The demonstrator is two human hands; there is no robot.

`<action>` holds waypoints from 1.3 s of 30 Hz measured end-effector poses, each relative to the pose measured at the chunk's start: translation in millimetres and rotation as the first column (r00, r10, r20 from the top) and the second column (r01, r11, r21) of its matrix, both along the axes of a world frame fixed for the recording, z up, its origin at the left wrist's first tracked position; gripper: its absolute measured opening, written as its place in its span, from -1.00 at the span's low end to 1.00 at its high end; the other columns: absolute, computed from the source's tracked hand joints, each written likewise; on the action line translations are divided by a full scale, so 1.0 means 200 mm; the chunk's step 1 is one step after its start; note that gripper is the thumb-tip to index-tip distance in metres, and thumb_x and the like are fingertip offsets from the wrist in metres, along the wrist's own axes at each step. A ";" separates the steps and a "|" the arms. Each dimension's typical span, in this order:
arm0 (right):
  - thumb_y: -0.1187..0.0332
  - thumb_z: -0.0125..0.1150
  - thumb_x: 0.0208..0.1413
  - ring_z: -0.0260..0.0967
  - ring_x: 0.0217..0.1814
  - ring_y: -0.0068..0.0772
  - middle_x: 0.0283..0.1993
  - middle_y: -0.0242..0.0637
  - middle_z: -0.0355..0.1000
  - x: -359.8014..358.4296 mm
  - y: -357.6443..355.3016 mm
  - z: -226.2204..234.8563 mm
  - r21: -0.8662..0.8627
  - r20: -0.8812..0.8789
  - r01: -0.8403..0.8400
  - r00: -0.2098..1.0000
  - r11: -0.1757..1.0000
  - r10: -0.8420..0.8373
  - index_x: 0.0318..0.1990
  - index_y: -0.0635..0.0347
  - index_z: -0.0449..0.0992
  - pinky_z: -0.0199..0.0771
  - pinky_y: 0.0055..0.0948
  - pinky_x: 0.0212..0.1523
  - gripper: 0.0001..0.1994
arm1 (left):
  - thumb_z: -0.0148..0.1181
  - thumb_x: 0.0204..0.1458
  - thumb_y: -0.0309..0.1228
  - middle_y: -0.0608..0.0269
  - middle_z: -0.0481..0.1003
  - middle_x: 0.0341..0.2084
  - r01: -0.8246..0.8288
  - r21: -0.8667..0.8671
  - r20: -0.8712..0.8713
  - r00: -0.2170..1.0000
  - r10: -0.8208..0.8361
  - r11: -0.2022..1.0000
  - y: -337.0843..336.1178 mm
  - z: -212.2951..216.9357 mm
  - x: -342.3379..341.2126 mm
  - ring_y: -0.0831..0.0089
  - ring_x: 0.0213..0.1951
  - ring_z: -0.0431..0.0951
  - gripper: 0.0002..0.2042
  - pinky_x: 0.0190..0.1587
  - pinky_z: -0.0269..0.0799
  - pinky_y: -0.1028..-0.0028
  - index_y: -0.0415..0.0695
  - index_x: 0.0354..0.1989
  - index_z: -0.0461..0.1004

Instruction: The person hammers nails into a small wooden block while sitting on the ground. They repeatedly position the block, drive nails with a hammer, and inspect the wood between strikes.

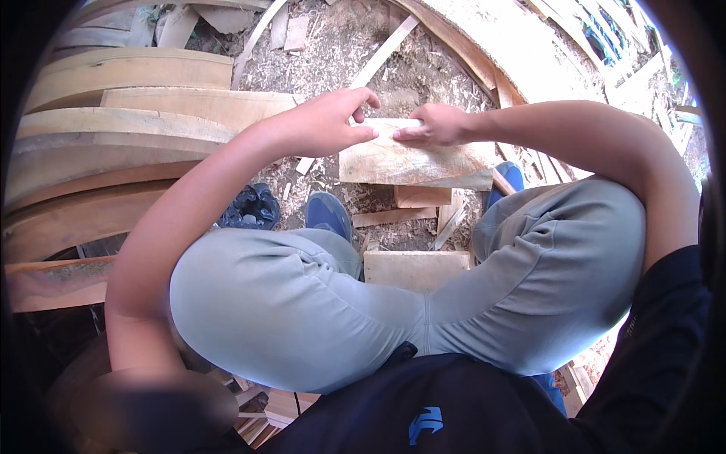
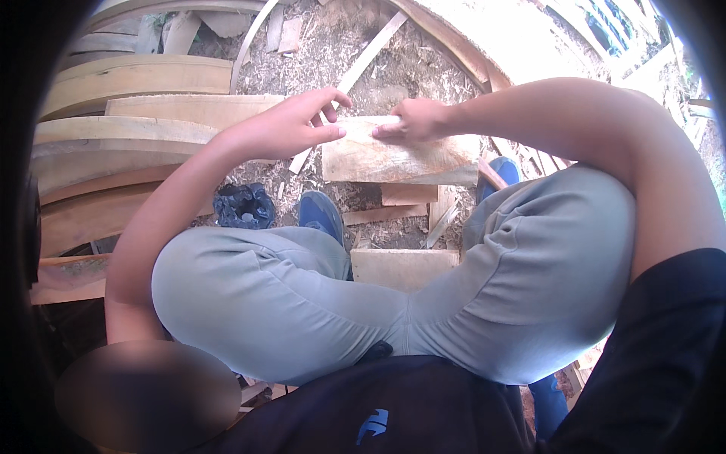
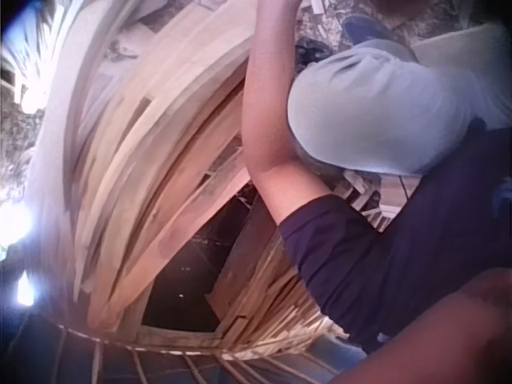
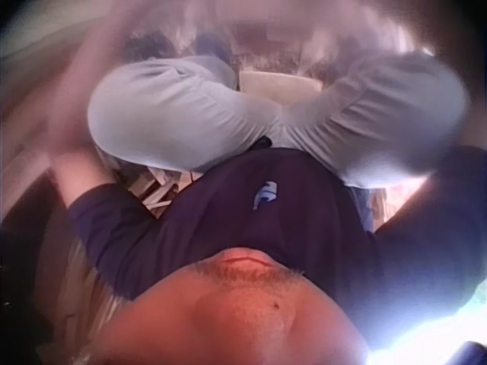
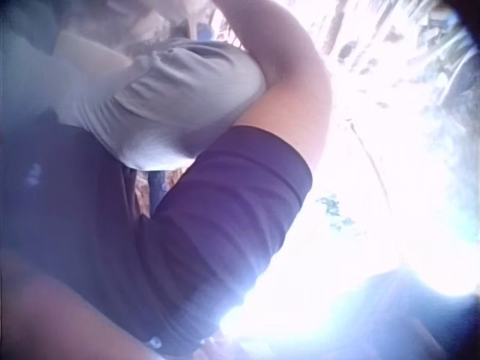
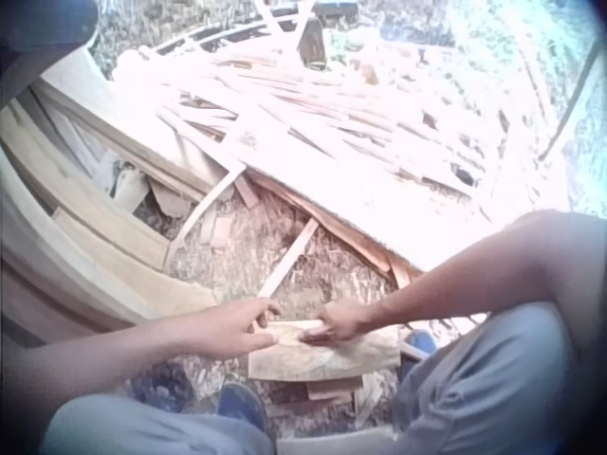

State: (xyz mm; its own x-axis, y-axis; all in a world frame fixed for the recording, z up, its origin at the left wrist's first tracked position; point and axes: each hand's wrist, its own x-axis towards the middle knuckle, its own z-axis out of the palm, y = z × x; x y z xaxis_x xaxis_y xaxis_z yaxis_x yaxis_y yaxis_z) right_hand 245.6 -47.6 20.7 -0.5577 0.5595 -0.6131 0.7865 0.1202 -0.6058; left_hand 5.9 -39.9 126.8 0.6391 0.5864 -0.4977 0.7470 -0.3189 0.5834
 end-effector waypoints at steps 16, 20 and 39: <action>-0.37 0.13 0.21 0.58 -0.14 -0.03 -0.23 0.01 0.61 -0.06 -0.17 -0.04 -0.147 -0.207 -0.145 0.972 0.979 0.113 -0.11 0.30 0.65 0.51 -0.07 -0.11 -0.27 | 0.48 0.01 0.02 -0.02 0.46 0.16 -0.097 -0.435 0.080 0.986 0.146 0.895 -0.07 -0.51 -0.18 0.21 0.11 0.52 -0.23 0.19 0.46 0.25 -0.16 0.30 0.35; -0.37 0.16 0.19 0.57 -0.18 -0.06 -0.26 -0.03 0.59 -0.07 -0.17 -0.06 -0.139 -0.065 -0.107 0.993 0.984 0.099 -0.06 0.29 0.63 0.49 -0.10 -0.19 -0.26 | 0.47 0.04 0.00 0.04 0.56 0.00 -0.132 -0.391 0.137 0.970 0.199 0.911 -0.14 -0.63 -0.18 0.24 0.02 0.57 -0.36 0.07 0.51 0.29 -0.14 0.19 0.46; -0.43 0.12 0.16 0.51 0.08 0.05 -0.02 0.12 0.55 -0.08 -0.03 -0.09 -0.249 0.060 -0.204 0.972 0.947 0.225 -0.02 0.44 0.58 0.49 -0.06 0.06 -0.13 | 0.43 0.07 -0.01 0.23 0.66 -0.35 -0.185 -0.340 0.134 0.961 0.243 0.922 -0.20 -0.73 -0.12 0.50 -0.31 0.59 -0.58 -0.20 0.49 0.39 -0.02 -0.02 0.67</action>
